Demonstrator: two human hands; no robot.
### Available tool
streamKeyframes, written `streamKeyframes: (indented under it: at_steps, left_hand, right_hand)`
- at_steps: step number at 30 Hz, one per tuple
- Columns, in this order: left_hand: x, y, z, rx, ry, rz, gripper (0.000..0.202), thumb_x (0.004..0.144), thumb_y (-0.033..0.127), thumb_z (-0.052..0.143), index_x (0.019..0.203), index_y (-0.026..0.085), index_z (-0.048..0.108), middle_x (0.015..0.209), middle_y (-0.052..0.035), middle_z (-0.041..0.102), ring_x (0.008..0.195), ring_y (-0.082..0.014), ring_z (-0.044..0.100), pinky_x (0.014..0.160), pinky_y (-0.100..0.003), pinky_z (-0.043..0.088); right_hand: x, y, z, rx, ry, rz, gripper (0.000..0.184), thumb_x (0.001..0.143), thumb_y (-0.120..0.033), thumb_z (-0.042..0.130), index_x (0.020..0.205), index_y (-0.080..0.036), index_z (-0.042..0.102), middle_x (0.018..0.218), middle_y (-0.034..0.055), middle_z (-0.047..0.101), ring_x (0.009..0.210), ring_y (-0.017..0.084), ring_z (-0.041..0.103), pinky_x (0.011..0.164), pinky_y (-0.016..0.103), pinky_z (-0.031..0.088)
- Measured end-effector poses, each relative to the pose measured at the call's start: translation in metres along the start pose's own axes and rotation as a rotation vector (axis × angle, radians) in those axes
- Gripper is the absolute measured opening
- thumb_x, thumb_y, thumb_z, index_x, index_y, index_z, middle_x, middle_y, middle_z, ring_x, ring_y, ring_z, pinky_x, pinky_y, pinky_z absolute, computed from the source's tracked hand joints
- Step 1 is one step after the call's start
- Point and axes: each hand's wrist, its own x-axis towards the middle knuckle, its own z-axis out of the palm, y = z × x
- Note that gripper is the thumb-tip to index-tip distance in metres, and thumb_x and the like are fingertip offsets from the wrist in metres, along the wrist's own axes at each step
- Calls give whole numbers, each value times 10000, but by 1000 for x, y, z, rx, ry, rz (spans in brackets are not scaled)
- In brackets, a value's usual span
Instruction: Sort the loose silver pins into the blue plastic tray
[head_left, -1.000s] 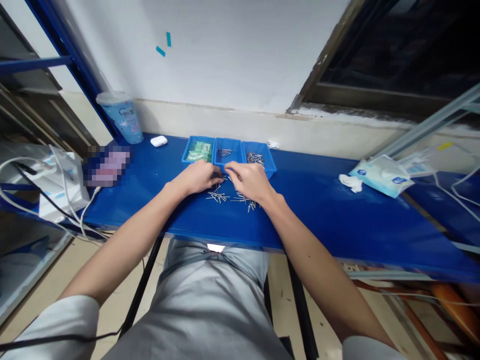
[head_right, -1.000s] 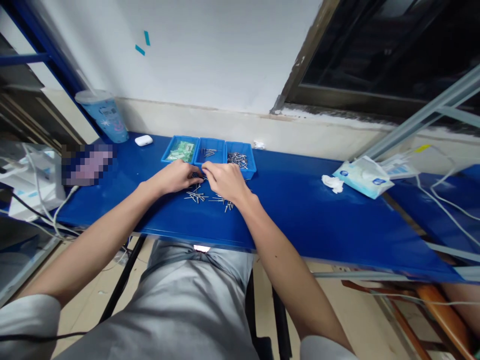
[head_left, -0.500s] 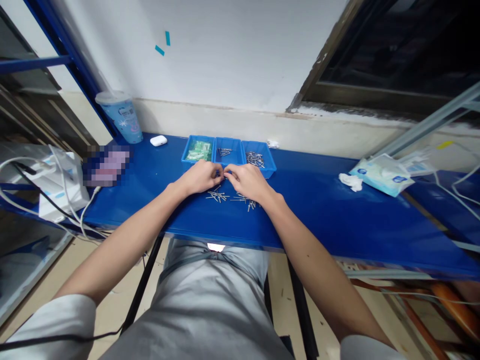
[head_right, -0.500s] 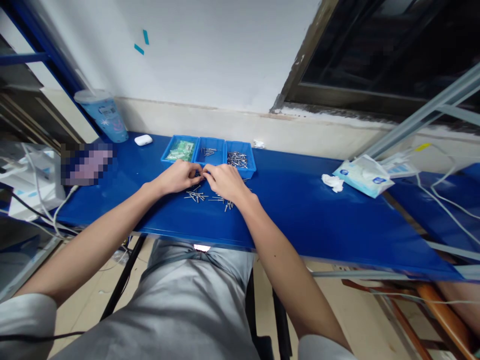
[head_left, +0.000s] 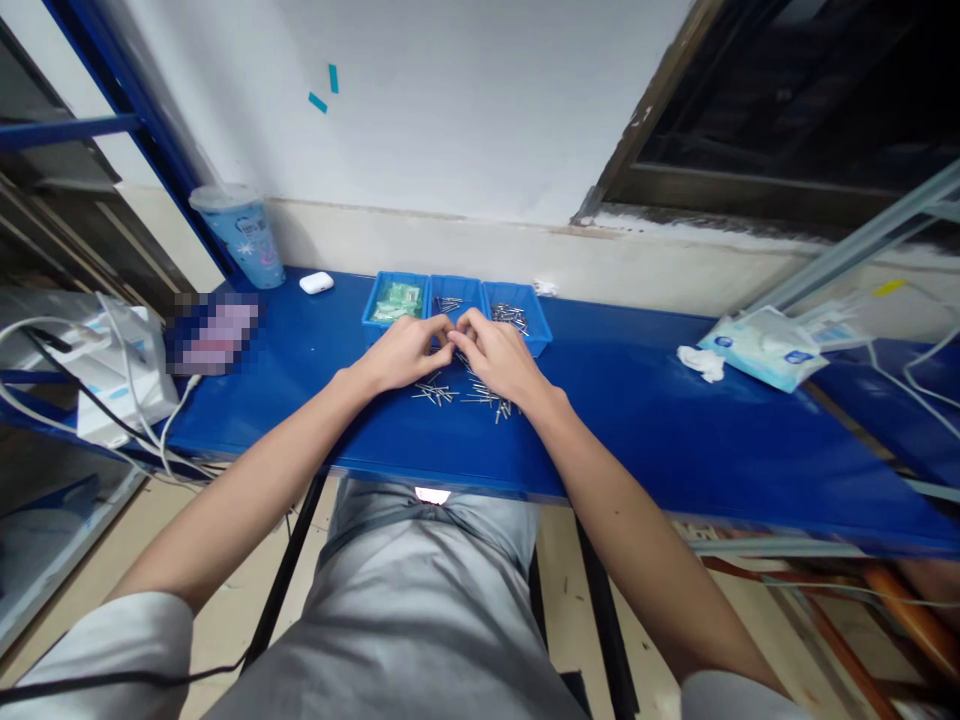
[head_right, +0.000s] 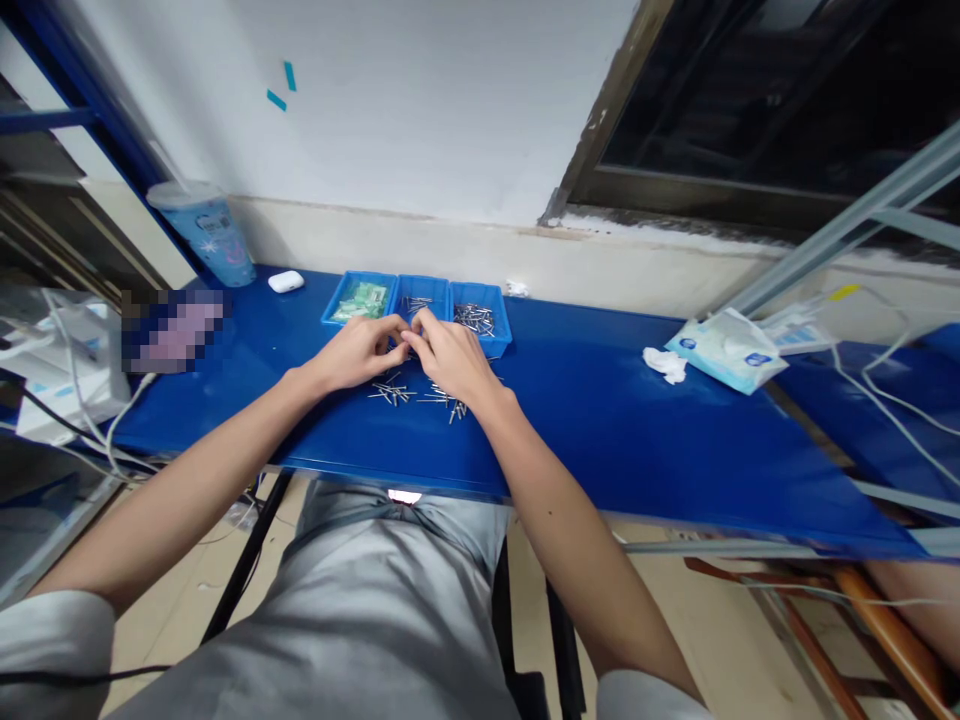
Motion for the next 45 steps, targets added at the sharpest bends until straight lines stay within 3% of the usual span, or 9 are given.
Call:
streamKeyframes:
  at_steps: [20,33,39,45]
  left_hand:
    - [0,-3,-2,-33,15,33,127,988,296,603,1039,187,642,902,-14,781,645,-134,663,657,-251,435]
    - [0,-6,-1,-32,17,43,108,973,301,648,993,196,633,872,-8,766,662,-148,660,660,-259,430]
    - [0,-12,1,-72,78,43,131,935,285,695,999,197,624,904,-18,761,698,-144,672,702,-255,463]
    - [1,-14,2,-62,90,59,172,926,320,728,991,198,625,900,-32,762,723,-151,681,717,-258,472]
  right_hand:
    - [0,-2,-2,23,-19,17,187,1055,-385,480,1036,-229,581,829,36,705,711,212,613,692,308,365]
    - [1,-2,-2,20,-46,30,226,1062,-406,468,1076,-228,606,866,48,730,762,228,634,714,318,380]
    - [2,1,1,-58,-113,0,277,1076,-406,437,956,-224,608,835,46,689,738,216,587,684,309,325]
    - [2,4,5,-21,-86,-50,239,1067,-351,444,924,-226,589,832,36,676,732,201,571,694,309,341]
